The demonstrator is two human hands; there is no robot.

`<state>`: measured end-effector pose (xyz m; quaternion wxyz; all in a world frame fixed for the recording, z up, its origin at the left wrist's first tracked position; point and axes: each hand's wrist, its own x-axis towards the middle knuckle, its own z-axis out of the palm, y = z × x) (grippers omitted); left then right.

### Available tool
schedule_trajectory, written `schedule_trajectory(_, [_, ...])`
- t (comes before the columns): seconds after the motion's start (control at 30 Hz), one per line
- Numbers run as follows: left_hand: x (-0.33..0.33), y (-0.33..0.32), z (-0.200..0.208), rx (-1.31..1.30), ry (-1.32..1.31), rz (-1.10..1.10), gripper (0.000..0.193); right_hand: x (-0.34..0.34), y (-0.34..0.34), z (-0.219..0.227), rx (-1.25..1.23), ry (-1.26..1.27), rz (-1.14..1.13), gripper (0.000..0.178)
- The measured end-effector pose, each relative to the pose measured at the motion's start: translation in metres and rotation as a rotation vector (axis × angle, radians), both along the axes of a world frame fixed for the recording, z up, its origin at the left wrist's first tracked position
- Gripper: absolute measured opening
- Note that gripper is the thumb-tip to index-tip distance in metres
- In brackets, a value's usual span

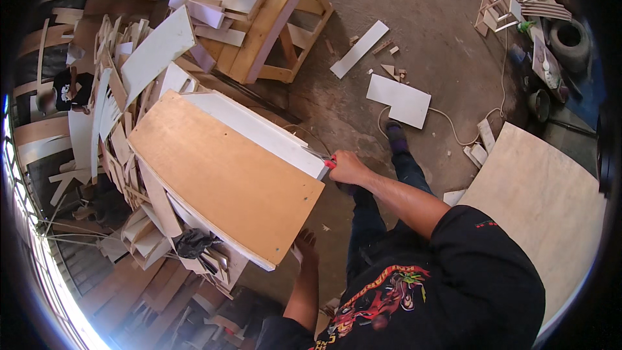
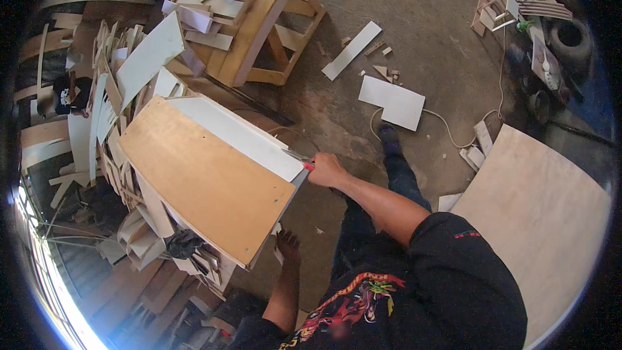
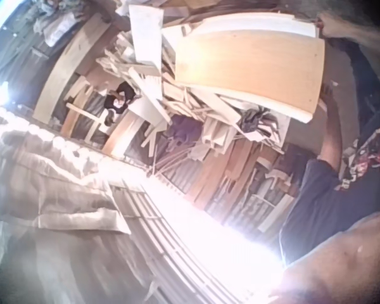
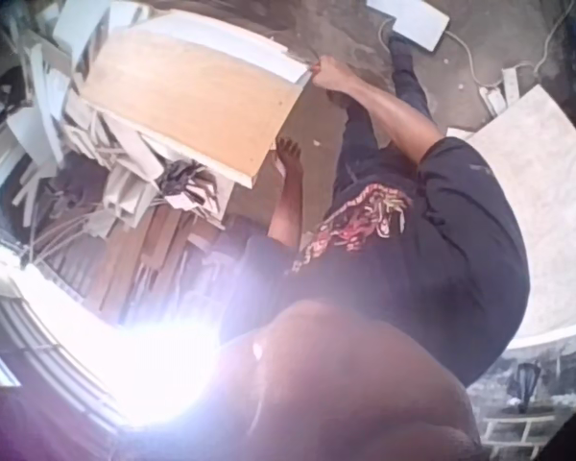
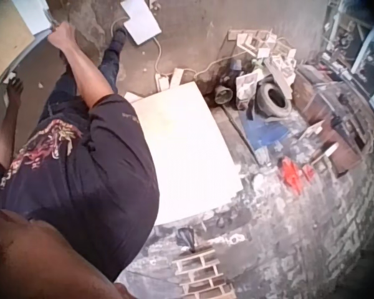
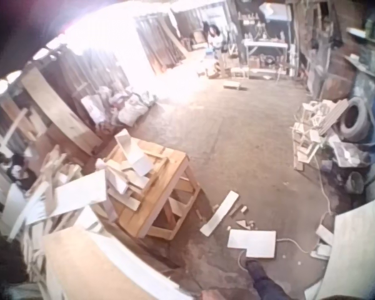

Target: The person constructs a small wooden structure by fitting panels together, trimming edges with shears, and using a saw to cut a piece of wood. They align the pieces and check the fit of the roof and walls.

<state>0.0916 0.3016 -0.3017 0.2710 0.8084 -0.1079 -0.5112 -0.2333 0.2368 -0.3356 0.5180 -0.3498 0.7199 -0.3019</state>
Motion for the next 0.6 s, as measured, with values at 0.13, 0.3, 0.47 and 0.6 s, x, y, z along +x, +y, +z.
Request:
schedule_trajectory(0.13, [0.019, 0.019, 0.043, -0.161, -0.189, -0.119, 0.033, -0.003, -0.017, 0.011, 0.111, -0.041, 0.065, 0.039])
schedule_trajectory(0.3, [0.092, 0.014, 0.094, -0.309, -0.596, -0.155, 0.026, -0.005, -0.028, -0.002, 0.134, -0.048, 0.177, 0.038])
schedule_trajectory(0.47, [0.069, -0.154, 0.168, -0.903, -0.544, -0.028, 0.028, -0.013, -0.031, 0.013, 0.144, 0.029, 0.305, 0.039])
schedule_trajectory(0.6, [0.025, -0.312, 0.209, -0.844, -0.449, -0.339, 0.043, -0.011, -0.030, 0.010, 0.128, 0.071, 0.322, 0.044])
